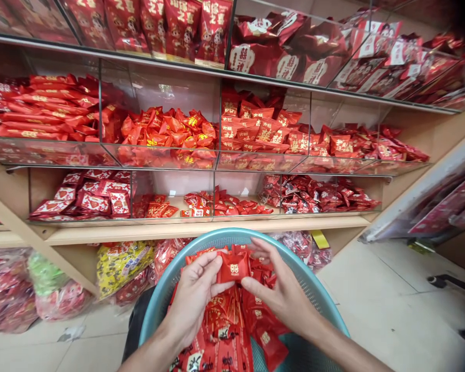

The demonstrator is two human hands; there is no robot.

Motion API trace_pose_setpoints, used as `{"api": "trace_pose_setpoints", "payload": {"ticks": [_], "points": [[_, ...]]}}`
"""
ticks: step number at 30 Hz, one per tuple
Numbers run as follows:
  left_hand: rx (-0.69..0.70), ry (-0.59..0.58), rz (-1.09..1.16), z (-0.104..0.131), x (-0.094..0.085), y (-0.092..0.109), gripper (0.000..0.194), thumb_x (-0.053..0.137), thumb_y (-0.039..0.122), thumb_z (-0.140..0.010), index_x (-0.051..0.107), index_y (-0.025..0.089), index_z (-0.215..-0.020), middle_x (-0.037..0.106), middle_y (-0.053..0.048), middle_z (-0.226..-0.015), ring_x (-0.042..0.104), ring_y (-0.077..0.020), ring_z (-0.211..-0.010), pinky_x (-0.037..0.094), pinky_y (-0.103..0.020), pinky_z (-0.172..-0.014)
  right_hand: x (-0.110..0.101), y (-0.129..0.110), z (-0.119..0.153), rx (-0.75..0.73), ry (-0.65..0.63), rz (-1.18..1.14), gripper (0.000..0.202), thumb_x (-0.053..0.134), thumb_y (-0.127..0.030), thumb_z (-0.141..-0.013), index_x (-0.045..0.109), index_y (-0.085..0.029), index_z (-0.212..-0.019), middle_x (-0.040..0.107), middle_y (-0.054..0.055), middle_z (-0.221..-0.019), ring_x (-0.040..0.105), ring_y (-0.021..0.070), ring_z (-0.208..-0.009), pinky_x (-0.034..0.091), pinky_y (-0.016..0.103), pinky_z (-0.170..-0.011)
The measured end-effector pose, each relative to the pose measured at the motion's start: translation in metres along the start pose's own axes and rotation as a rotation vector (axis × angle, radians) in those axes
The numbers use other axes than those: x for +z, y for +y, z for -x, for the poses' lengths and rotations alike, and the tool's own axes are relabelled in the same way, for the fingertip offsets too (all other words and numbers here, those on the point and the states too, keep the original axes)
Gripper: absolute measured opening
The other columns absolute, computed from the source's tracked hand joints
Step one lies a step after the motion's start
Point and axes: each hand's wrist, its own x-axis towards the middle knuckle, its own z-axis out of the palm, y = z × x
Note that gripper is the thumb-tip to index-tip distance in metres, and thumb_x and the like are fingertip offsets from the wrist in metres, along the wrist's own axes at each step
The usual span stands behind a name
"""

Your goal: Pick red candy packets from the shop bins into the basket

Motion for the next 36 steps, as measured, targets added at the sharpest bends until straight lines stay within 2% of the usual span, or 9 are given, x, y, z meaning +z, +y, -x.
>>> {"api": "trace_pose_setpoints", "payload": {"ticks": [3, 7, 13, 19, 22, 27, 30, 34, 36], "points": [[0.042, 0.032, -0.070, 0.002, 0.002, 0.001, 0.019, 0.065, 0.033, -0.073, 0.063, 0.020, -0.087, 0.062, 0.002, -0.089, 0.057, -0.0128, -0.084, 0.052, -0.026, -0.073, 0.006, 0.000, 0.001, 0.173, 0.001, -0.295, 0.034, 0.057, -0.042, -0.078, 0.051, -0.022, -0.105, 0.059, 0.004, -0.094, 0.056, 0.0162, -0.084, 0.046, 0.030, -0.077], [0.086, 0.035, -0.182, 0.006, 0.003, 0.000, 0.018, 0.062, 0.035, -0.075, 0.058, 0.018, -0.081, 0.056, 0.003, -0.077, 0.054, -0.0107, -0.076, 0.050, -0.021, -0.068, 0.009, -0.001, 0.000, 0.260, -0.035, -0.451, 0.025, 0.055, -0.043, -0.079, 0.054, -0.018, -0.076, 0.056, 0.000, -0.072, 0.052, 0.0122, -0.068, 0.044, 0.024, -0.066], [0.174, 0.058, -0.391, 0.010, 0.000, 0.001, 0.019, 0.056, 0.037, -0.079, 0.053, 0.019, -0.074, 0.048, 0.005, -0.065, 0.046, -0.0082, -0.063, 0.041, -0.017, -0.061, 0.007, -0.006, 0.005, 0.172, 0.024, -0.305, 0.029, 0.044, -0.041, -0.086, 0.057, -0.018, -0.075, 0.055, 0.000, -0.071, 0.050, 0.0132, -0.069, 0.041, 0.022, -0.064], [0.259, 0.070, -0.488, 0.011, 0.002, 0.002, 0.019, 0.057, 0.035, -0.078, 0.053, 0.019, -0.068, 0.050, 0.003, -0.064, 0.045, -0.0108, -0.064, 0.038, -0.019, -0.062, 0.004, -0.007, 0.007, 0.129, 0.117, -0.110, 0.025, 0.045, -0.037, -0.086, 0.059, -0.018, -0.078, 0.059, 0.001, -0.071, 0.052, 0.0138, -0.066, 0.041, 0.022, -0.064], [0.273, 0.105, -0.434, 0.010, -0.001, -0.005, 0.020, 0.057, 0.036, -0.078, 0.054, 0.018, -0.070, 0.050, 0.003, -0.065, 0.045, -0.0103, -0.065, 0.037, -0.019, -0.063, 0.003, -0.007, 0.009, 0.120, 0.134, -0.162, 0.024, 0.046, -0.036, -0.086, 0.059, -0.018, -0.079, 0.059, 0.001, -0.071, 0.052, 0.0134, -0.067, 0.041, 0.022, -0.063], [0.180, 0.119, -0.238, 0.009, -0.004, -0.019, 0.021, 0.057, 0.039, -0.079, 0.053, 0.018, -0.074, 0.050, 0.003, -0.068, 0.046, -0.0080, -0.065, 0.036, -0.018, -0.060, 0.006, -0.006, 0.012, 0.175, 0.096, -0.337, 0.026, 0.047, -0.038, -0.086, 0.056, -0.017, -0.074, 0.056, 0.000, -0.068, 0.049, 0.0121, -0.065, 0.041, 0.023, -0.062], [0.137, 0.133, -0.161, 0.006, 0.001, -0.019, 0.021, 0.059, 0.039, -0.077, 0.054, 0.018, -0.075, 0.055, 0.003, -0.070, 0.050, -0.0073, -0.065, 0.037, -0.016, -0.059, 0.004, -0.005, 0.006, 0.202, 0.067, -0.394, 0.026, 0.047, -0.039, -0.085, 0.055, -0.017, -0.073, 0.055, 0.000, -0.068, 0.048, 0.0112, -0.064, 0.040, 0.022, -0.061], [0.133, 0.055, -0.109, -0.001, 0.004, -0.004, 0.021, 0.060, 0.037, -0.077, 0.057, 0.019, -0.088, 0.064, -0.003, -0.094, 0.059, -0.0133, -0.087, 0.045, -0.024, -0.076, -0.015, 0.004, -0.014, 0.179, 0.073, -0.348, 0.027, 0.050, -0.040, -0.083, 0.055, -0.016, -0.071, 0.054, -0.001, -0.066, 0.048, 0.0111, -0.063, 0.040, 0.023, -0.060], [0.138, 0.059, -0.092, -0.004, -0.002, 0.005, 0.031, 0.062, 0.036, -0.075, 0.055, 0.021, -0.101, 0.063, -0.006, -0.108, 0.057, -0.0174, -0.101, 0.044, -0.030, -0.087, -0.029, 0.013, -0.023, 0.183, 0.120, -0.307, 0.028, 0.053, -0.042, -0.081, 0.054, -0.016, -0.069, 0.053, -0.001, -0.064, 0.048, 0.0111, -0.062, 0.040, 0.023, -0.059]]}}
